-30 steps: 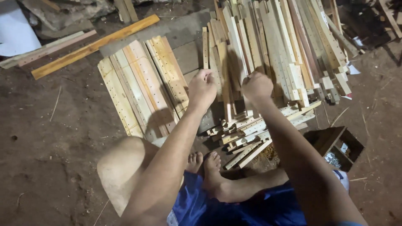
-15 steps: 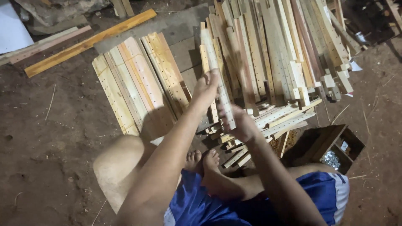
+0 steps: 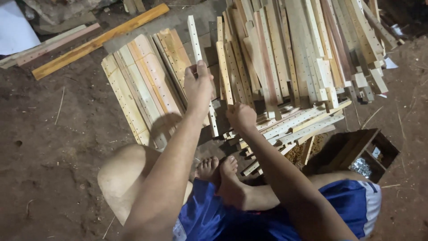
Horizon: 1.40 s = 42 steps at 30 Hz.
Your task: The person sits on the floor and sorts through a pile of small wooden slats with pre-drilled holes. They pick up individual pieces, inspect them, and place them into a separate stack. The person handles the wood pieces one at a time, turning them over to check their condition.
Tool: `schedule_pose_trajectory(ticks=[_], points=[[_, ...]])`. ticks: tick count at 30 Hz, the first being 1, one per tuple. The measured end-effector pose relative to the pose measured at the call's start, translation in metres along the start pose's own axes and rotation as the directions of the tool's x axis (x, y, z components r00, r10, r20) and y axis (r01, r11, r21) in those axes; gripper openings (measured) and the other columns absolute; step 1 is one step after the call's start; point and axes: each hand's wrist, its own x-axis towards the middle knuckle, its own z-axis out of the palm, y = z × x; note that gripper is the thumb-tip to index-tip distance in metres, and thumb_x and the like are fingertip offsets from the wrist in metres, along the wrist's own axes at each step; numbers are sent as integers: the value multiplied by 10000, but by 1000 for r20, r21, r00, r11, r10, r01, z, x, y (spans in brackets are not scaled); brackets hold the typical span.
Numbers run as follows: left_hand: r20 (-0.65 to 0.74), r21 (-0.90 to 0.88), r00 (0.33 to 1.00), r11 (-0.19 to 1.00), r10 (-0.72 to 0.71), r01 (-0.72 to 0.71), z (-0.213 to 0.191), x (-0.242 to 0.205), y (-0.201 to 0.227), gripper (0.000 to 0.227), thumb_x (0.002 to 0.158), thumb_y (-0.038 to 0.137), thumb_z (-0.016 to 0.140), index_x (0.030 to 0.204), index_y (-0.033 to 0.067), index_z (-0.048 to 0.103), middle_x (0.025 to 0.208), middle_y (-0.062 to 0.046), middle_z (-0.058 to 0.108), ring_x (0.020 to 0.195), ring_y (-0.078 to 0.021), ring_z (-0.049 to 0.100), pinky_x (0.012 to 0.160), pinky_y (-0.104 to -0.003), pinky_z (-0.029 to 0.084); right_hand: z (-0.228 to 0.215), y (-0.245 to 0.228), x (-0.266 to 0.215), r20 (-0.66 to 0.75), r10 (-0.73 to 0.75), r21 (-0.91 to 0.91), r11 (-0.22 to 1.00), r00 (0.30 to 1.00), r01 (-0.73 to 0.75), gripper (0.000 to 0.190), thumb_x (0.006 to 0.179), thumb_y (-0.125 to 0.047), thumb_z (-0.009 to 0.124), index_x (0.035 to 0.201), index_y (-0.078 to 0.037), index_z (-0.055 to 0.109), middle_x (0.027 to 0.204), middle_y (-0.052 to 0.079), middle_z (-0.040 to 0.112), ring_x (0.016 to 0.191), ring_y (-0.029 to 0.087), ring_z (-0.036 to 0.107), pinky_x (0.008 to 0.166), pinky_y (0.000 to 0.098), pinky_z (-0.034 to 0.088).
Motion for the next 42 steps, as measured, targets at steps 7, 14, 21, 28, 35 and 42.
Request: schedule_pose_trajectory(ticks=[7, 14, 21, 28, 35, 42], points=[[62, 18, 997, 999, 41, -43, 0, 3, 4, 454, 1020, 454, 461, 1205, 55, 576, 880, -116, 702, 528, -172, 618, 407, -261, 498, -55, -22, -9, -128, 129, 167, 980, 983, -107, 436, 903, -466, 693, 1188, -139, 646, 977, 149, 744, 924, 366, 743, 812, 506, 599], [76, 85, 992, 991, 97, -103, 9, 22, -17, 463, 1008, 511, 463, 1183, 97, 576, 925, -126, 742, 925, -270, 720, 713, -410, 559, -41, 21, 11, 99, 357, -125, 931, 929, -344, 571, 861, -532, 693, 1154, -86, 491, 1059, 107, 699, 981, 335, 746, 866, 479, 599], [50, 79, 991, 989, 122, -126, 9, 9, 0, 453, 1017, 456, 476, 1194, 56, 590, 977, -172, 755, 981, -311, 749, 863, -449, 563, -31, -13, 1, 44, 226, 82, 970, 973, -228, 599, 815, -592, 646, 1051, -44, 589, 945, 201, 726, 920, 427, 745, 825, 559, 598], [39, 70, 993, 991, 112, -115, 11, -1, 6, 462, 1013, 482, 468, 1189, 81, 614, 962, -148, 766, 1071, -330, 725, 926, -461, 534, 31, 23, 58, -57, 274, 41, 962, 960, -272, 400, 905, -532, 588, 1063, -173, 666, 901, 123, 739, 890, 369, 761, 776, 498, 618], [120, 123, 989, 987, 91, -106, 10, -13, 15, 629, 1021, 538, 476, 1345, 3, 540, 1307, -280, 643, 1311, -416, 586, 1080, -532, 486, -15, 20, 38, 47, 278, 154, 947, 959, -282, 422, 876, -438, 557, 903, -49, 718, 847, 211, 737, 868, 454, 746, 764, 560, 612], [196, 217, 979, 970, 63, -106, 11, -6, 7, 829, 1014, 560, 453, 1480, -123, 386, 1517, -357, 423, 1474, -454, 366, 1223, -548, 307, -16, 24, 38, 123, 310, 398, 855, 943, -333, 350, 708, -270, 714, 1019, -117, 762, 961, 176, 756, 1006, 402, 730, 838, 520, 605]])
